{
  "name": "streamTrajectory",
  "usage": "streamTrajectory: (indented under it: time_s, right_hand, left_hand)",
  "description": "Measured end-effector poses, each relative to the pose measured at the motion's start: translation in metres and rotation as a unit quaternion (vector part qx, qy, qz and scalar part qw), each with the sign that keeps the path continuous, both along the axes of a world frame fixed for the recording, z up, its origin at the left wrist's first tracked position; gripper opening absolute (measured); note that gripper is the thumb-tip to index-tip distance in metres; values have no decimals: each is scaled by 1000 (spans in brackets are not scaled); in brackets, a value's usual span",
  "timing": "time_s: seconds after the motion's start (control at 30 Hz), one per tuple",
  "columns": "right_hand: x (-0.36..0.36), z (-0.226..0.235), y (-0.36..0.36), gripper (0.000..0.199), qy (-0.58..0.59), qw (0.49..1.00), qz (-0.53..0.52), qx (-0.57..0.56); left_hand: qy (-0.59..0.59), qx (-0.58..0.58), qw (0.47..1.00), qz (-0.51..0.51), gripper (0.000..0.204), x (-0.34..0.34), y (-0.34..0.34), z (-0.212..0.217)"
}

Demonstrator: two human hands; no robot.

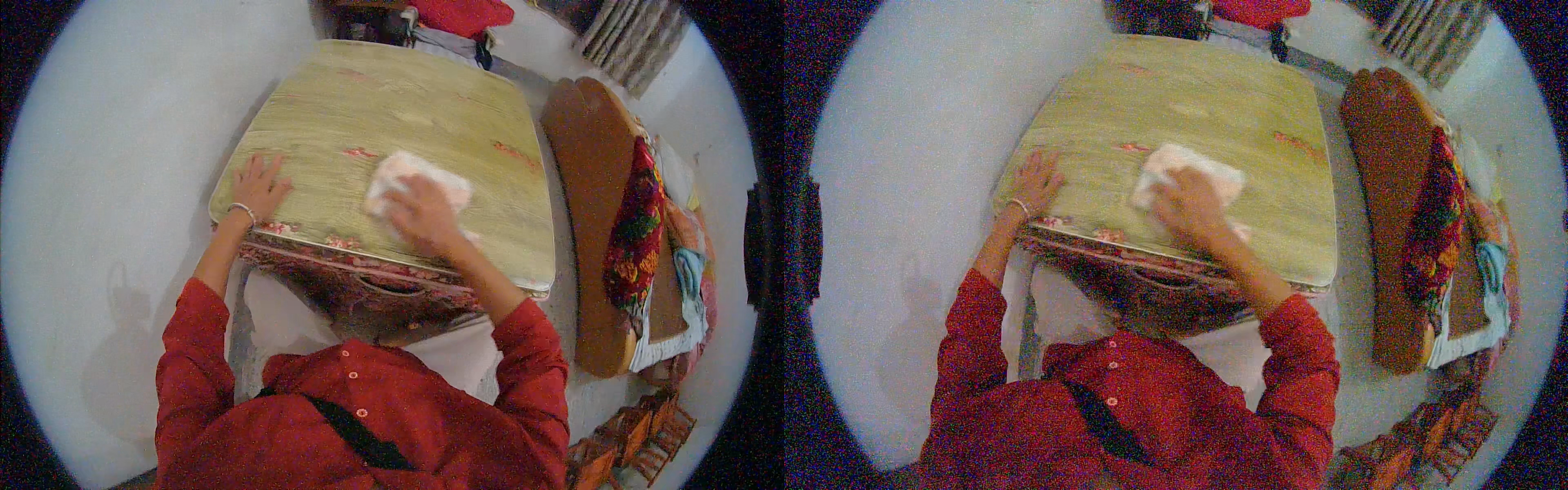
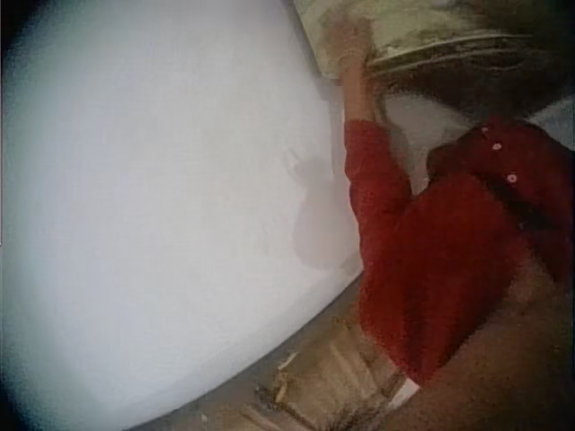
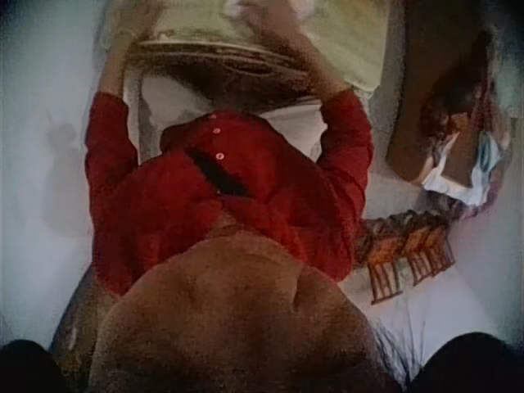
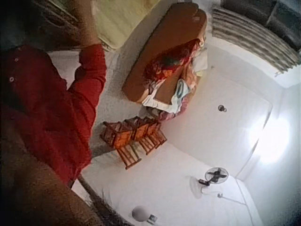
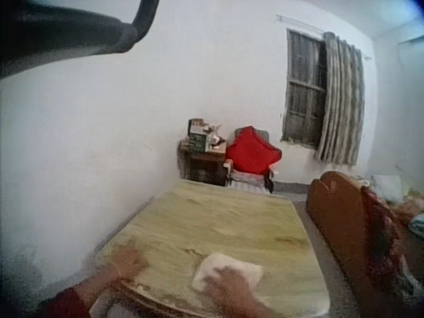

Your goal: The person wipes the surface of a wooden table using a white cloth. They move around the table to clean different sections and briefly walk away to discard a small packet before returning to continue wiping the table surface.

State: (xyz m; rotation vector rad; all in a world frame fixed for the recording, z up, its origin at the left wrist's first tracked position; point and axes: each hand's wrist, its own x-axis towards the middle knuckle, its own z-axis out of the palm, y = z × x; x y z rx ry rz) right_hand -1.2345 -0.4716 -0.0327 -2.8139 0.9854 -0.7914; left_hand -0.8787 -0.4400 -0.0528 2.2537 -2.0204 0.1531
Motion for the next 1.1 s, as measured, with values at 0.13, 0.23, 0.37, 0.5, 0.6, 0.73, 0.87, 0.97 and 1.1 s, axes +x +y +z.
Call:
streamTrajectory:
  time_s: [0.13,0.23,0.37,0.5,0.6,0.73,0.87,0.97,1.1]
  right_hand:
    - [-122,6,-52,33,8,979,-194,-55]
    - [-157,-1,-39,33,-14,964,-259,-51]
    - [-139,13,51,38,58,986,-156,8]
    - [-162,16,30,38,21,974,-214,73]
    - [-171,17,-28,39,-17,965,-257,46]
    - [-138,7,-62,39,-1,969,-246,18]
    - [-110,14,-3,39,18,992,-124,30]
    - [-126,25,45,41,27,989,-125,72]
    - [-188,13,30,45,9,964,-258,56]
  left_hand:
    - [13,-26,999,-17,60,-13,0,-1]
    - [31,-44,998,-32,60,-13,1,-3]
    - [34,-47,998,-32,59,-9,7,-8]
    - [23,-34,999,-31,57,-15,10,5]
    - [11,-42,998,-44,57,-13,3,4]
    - [31,-39,998,-41,56,-13,0,0]
    - [41,-23,998,-41,56,-16,0,8]
    - [60,-35,997,-34,56,-16,9,11]
    - [55,-18,998,-30,56,-17,12,11]
